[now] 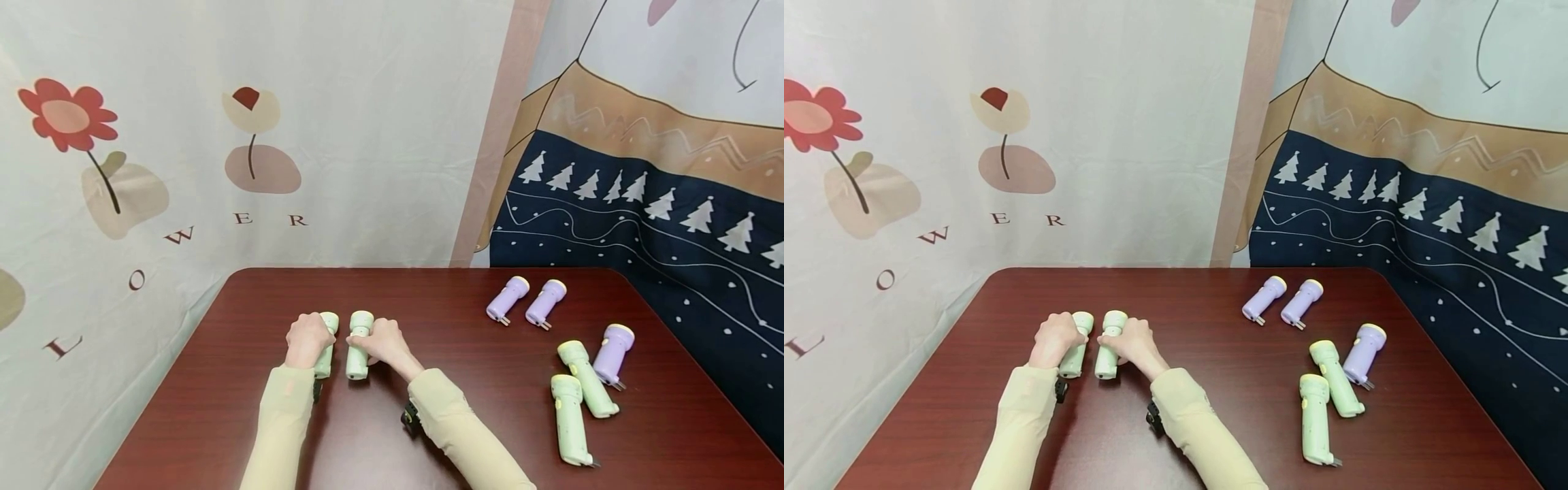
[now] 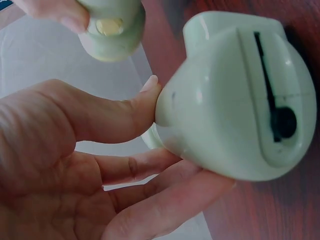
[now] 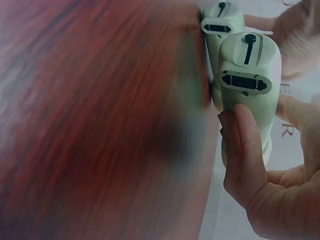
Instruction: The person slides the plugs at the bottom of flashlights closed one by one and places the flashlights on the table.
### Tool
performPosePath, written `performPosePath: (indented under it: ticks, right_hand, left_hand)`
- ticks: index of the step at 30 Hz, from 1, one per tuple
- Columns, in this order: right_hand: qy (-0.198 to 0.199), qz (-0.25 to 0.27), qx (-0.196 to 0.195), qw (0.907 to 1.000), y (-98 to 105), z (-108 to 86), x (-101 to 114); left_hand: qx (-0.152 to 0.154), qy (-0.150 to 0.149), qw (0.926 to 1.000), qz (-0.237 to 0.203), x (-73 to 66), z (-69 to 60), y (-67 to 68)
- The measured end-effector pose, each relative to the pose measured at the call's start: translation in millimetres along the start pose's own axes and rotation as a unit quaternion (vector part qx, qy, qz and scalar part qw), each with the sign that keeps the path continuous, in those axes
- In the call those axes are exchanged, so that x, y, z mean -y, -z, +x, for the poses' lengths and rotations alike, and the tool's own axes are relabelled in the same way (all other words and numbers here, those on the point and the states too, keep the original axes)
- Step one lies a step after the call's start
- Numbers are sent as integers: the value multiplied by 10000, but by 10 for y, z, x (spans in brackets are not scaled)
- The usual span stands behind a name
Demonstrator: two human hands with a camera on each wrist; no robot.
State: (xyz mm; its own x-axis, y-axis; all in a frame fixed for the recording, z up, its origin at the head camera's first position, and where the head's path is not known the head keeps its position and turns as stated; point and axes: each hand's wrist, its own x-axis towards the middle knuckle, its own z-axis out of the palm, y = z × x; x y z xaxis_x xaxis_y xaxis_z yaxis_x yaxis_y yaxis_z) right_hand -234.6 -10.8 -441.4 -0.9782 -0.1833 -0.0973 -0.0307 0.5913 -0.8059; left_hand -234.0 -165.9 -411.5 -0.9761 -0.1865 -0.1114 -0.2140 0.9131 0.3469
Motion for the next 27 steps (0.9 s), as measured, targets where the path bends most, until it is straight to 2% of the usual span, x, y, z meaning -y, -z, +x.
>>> performPosePath:
  ticks: [13,27]
  right_hand:
    - [-48,-142,92,9998,-216,68,36]
    - [115,-355,45,9993,-249,100,56]
  left_hand:
    - [206,107,9997,86,-15,32,-4]
    - [279,101,9995,129,-31,15,26]
